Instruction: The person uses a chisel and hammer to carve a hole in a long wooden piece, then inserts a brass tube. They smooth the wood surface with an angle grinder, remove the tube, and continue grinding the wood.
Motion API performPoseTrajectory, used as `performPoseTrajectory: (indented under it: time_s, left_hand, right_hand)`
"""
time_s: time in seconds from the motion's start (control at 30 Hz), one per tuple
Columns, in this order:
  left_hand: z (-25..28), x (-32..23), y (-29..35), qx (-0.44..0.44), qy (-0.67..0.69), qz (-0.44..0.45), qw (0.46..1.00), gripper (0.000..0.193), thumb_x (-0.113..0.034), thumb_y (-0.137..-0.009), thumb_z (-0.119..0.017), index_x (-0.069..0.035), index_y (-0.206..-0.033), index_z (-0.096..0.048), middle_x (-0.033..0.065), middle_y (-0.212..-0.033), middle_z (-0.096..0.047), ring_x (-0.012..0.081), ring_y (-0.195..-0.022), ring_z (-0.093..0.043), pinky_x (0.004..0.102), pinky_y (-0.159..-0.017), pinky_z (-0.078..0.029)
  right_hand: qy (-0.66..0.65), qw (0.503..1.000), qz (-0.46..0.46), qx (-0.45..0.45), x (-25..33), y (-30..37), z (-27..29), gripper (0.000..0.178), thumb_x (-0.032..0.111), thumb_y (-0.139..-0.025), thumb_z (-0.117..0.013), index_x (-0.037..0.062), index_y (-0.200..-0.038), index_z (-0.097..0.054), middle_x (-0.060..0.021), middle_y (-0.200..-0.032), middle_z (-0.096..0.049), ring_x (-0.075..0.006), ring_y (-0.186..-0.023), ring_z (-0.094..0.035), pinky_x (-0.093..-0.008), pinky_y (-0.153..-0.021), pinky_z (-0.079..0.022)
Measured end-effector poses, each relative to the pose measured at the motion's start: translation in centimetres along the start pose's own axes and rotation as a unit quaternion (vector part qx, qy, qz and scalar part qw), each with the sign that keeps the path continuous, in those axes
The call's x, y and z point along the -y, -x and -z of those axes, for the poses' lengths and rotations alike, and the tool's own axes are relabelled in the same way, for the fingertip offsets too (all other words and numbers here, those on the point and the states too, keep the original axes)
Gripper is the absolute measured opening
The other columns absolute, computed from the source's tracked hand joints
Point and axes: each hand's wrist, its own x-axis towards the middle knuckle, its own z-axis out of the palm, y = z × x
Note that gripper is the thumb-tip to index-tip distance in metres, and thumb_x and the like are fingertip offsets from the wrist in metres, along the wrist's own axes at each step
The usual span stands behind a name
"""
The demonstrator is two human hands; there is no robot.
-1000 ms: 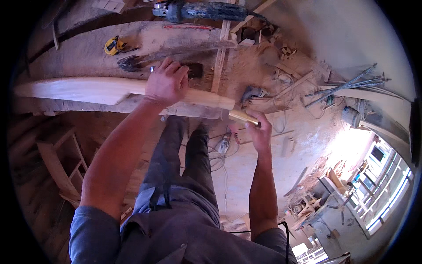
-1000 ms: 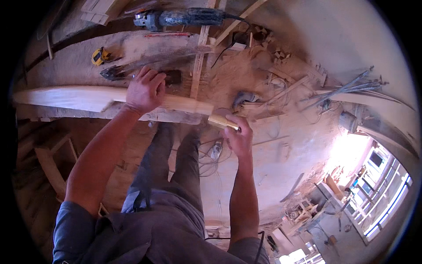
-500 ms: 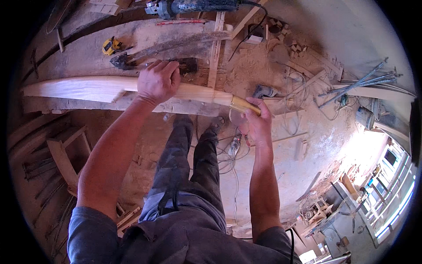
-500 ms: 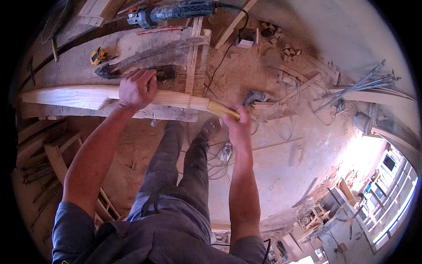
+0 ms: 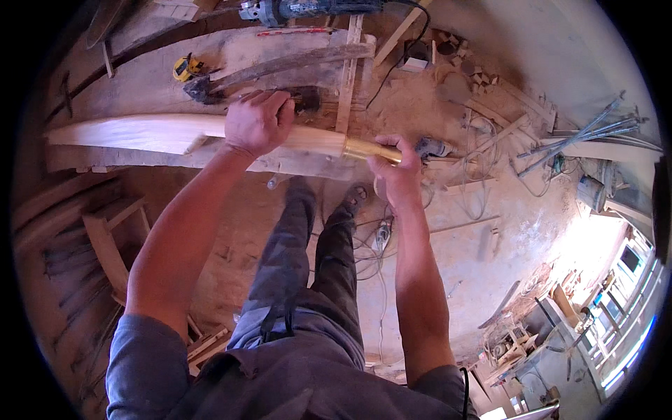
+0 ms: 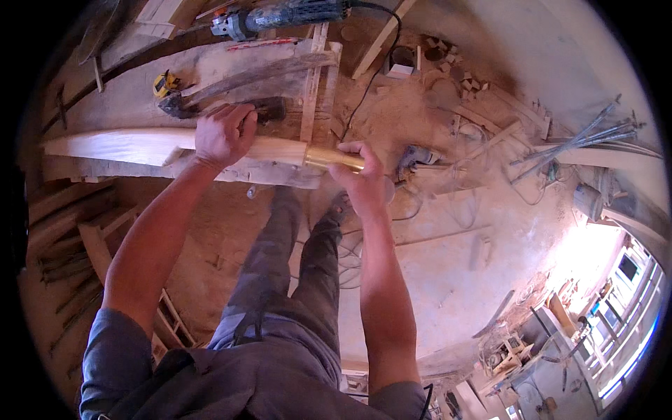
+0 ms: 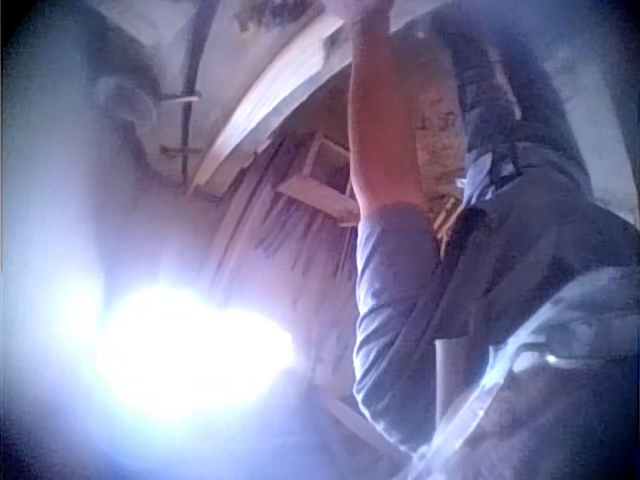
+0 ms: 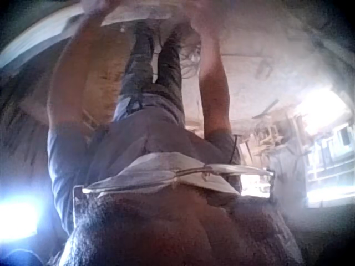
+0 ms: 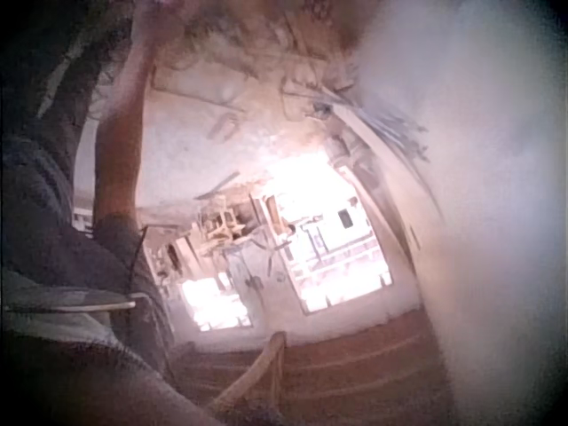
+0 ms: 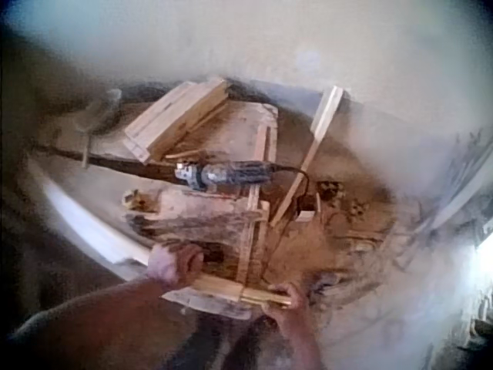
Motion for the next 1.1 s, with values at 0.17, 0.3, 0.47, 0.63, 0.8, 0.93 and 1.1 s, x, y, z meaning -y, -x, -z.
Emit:
performPoseTrajectory:
  time_s: [0.17, 0.3, 0.47, 0.63, 0.8, 0.93, 1.1]
  left_hand:
    - [-0.2, -0.1, 0.1, -0.011, 0.010, 0.002, 1.000, 0.014, -0.024, -0.094, -0.068, -0.011, -0.089, -0.072, 0.0100, -0.078, -0.072, 0.0324, -0.073, -0.071, 0.0455, -0.063, -0.056]
    - [0.1, 0.0, 0.0, 0.032, 0.020, -0.002, 0.999, 0.020, -0.030, -0.096, -0.068, -0.012, -0.091, -0.075, 0.0101, -0.080, -0.073, 0.0329, -0.074, -0.072, 0.0463, -0.063, -0.057]
    - [0.5, -0.1, 0.0, 0.045, 0.035, -0.005, 0.998, 0.028, -0.037, -0.096, -0.069, -0.011, -0.092, -0.077, 0.0116, -0.078, -0.073, 0.0343, -0.074, -0.072, 0.0469, -0.065, -0.058]
    - [0.1, -0.2, -0.1, 0.084, -0.018, 0.014, 0.996, 0.032, -0.038, -0.096, -0.068, -0.009, -0.084, -0.075, 0.0120, -0.076, -0.073, 0.0332, -0.073, -0.073, 0.0476, -0.065, -0.058]
    - [0.2, -1.0, 0.2, 0.083, -0.017, 0.017, 0.996, 0.033, -0.036, -0.097, -0.067, -0.010, -0.078, -0.071, 0.0121, -0.075, -0.072, 0.0335, -0.071, -0.072, 0.0471, -0.063, -0.058]
    - [0.0, -0.3, -0.5, 0.063, -0.007, -0.009, 0.998, 0.031, -0.035, -0.097, -0.066, -0.010, -0.078, -0.070, 0.0123, -0.074, -0.071, 0.0334, -0.070, -0.071, 0.0464, -0.062, -0.058]
    - [0.4, 0.0, 0.1, 0.074, -0.015, 0.014, 0.997, 0.031, -0.033, -0.097, -0.066, -0.011, -0.076, -0.068, 0.0113, -0.074, -0.071, 0.0327, -0.070, -0.071, 0.0465, -0.061, -0.058]
  right_hand:
    - [-0.117, 0.987, -0.106, 0.039, 0.6, -0.9, 0.5, 0.029, 0.011, -0.087, -0.084, 0.0033, -0.110, -0.067, -0.0041, -0.086, -0.067, -0.0076, -0.062, -0.056, -0.0232, -0.049, -0.040]
    - [-0.156, 0.971, -0.175, 0.049, 1.8, -1.4, 0.7, 0.033, 0.013, -0.087, -0.086, 0.0048, -0.110, -0.065, -0.0027, -0.081, -0.064, -0.0071, -0.056, -0.052, -0.0225, -0.042, -0.032]
    - [0.037, 0.998, 0.039, 0.028, 0.6, -1.4, 0.8, 0.025, 0.020, -0.091, -0.081, 0.0011, -0.103, -0.069, -0.0049, -0.083, -0.067, -0.0169, -0.065, -0.064, -0.0333, -0.055, -0.049]
    - [0.268, 0.938, 0.203, -0.088, 1.1, -0.5, -1.5, 0.024, 0.023, -0.094, -0.074, -0.0006, -0.100, -0.076, -0.0149, -0.096, -0.076, -0.0302, -0.082, -0.070, -0.0377, -0.083, -0.055]
    - [0.371, 0.924, -0.058, -0.071, 0.9, -3.6, -1.4, 0.036, 0.033, -0.099, -0.063, -0.0007, -0.095, -0.075, -0.0279, -0.089, -0.069, -0.0459, -0.085, -0.071, -0.0485, -0.081, -0.056]
    - [0.336, 0.940, -0.053, -0.038, 1.0, -3.9, -0.8, 0.037, 0.034, -0.097, -0.065, -0.0024, -0.099, -0.074, -0.0266, -0.087, -0.068, -0.0467, -0.084, -0.069, -0.0540, -0.081, -0.054]
    - [0.438, 0.822, 0.362, 0.034, 3.1, -0.7, 0.1, 0.030, 0.026, -0.085, -0.072, 0.0032, -0.105, -0.070, -0.0225, -0.089, -0.071, -0.0429, -0.085, -0.069, -0.0537, -0.080, -0.055]
